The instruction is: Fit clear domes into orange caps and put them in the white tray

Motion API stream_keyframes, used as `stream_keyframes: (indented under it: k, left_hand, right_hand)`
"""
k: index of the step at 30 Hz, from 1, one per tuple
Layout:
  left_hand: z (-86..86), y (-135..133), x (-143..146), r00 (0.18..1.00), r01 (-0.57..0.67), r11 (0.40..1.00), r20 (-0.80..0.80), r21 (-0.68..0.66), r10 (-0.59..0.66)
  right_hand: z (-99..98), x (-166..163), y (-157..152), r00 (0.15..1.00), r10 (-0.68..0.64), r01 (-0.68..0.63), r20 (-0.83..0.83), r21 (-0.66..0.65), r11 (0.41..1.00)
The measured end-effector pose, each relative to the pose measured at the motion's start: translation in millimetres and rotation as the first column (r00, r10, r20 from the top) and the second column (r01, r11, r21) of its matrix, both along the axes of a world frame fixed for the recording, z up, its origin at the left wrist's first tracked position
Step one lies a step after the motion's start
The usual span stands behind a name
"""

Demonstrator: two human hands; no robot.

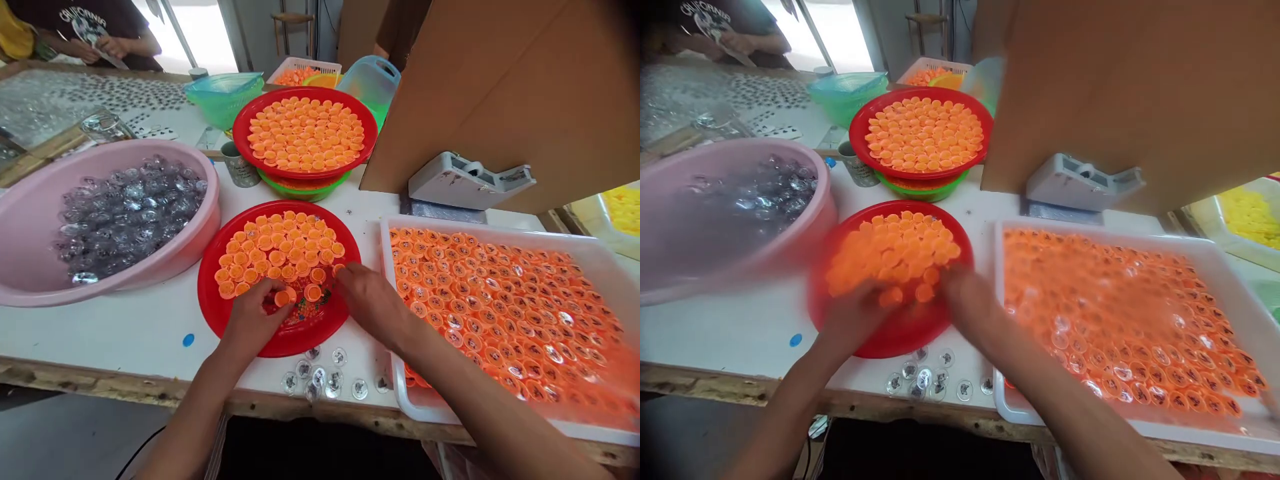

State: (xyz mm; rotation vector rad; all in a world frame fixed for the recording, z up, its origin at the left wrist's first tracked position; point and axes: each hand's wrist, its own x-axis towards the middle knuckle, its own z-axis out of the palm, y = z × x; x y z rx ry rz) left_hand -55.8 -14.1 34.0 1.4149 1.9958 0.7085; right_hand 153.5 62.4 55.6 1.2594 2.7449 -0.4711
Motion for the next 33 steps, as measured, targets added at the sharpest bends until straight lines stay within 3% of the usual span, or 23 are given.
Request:
stream_keyframes:
  k: [2, 4, 6, 9, 11, 15, 21, 24, 30, 33]
  left_hand:
    - [-0.9, -5.3, 1.3, 0.995, -0.016, 0.998, 0.095, -0.062, 0.022]
    - [-5.6, -8.4, 3.8, 0.982, -0.046, 0.997, 0.180, -0.066, 0.057]
    - [-12.4, -8.9, 6.8, 0.961, -0.074, 0.996, 0.264, -0.041, 0.082]
    - [-18.0, -8.1, 12.4, 0.897, -0.076, 0.991, 0.427, -0.106, 0.115]
    - [-15.2, -9.5, 17.2, 0.802, -0.100, 0.981, 0.570, -0.164, 0.177]
    - [-3.7, -17.1, 27.2, 0.481, -0.160, 0.961, 0.833, -0.223, 0.274]
    - [2.9, -27.9, 34.0, 0.162, -0.137, 0.953, 0.942, -0.272, 0.292]
    - [5.4, -31.0, 36.4, 0.144, -0.125, 0.949, 0.941, -0.289, 0.306]
    - [9.1, -27.8, 40.5, 0.153, -0.087, 0.917, 0.905, -0.389, 0.398]
    - [7.5, -26.9, 42.1, 0.181, -0.072, 0.930, 0.912, -0.360, 0.367]
  right_hand:
    - [8.8, 9.9, -37.2, 0.998, 0.028, -0.031, -0.059, -0.047, 0.998]
    - [5.5, 14.9, -75.8, 0.988, 0.047, -0.062, -0.149, -0.099, 0.993]
    - [-9.9, 14.9, -105.2, 0.994, 0.023, -0.033, -0.110, -0.093, 0.995]
    - [-39.0, 12.8, -123.8, 0.998, -0.056, 0.055, -0.017, -0.055, 0.997]
    - [-52.5, 13.1, -125.0, 0.993, -0.104, 0.100, -0.056, -0.059, 0.993]
    - [-65.7, 14.2, -122.3, 0.979, -0.128, 0.116, -0.160, -0.082, 0.990]
    - [-74.6, 13.2, -127.4, 0.912, -0.261, 0.211, -0.316, -0.183, 0.960]
    - [-69.7, 13.6, -132.1, 0.802, -0.394, 0.265, -0.450, -0.322, 0.909]
    - [-55.3, 18.0, -127.7, 0.589, -0.588, 0.264, -0.555, -0.555, 0.789]
    - [-47.9, 18.7, -116.9, 0.393, -0.725, 0.218, -0.566, -0.709, 0.671]
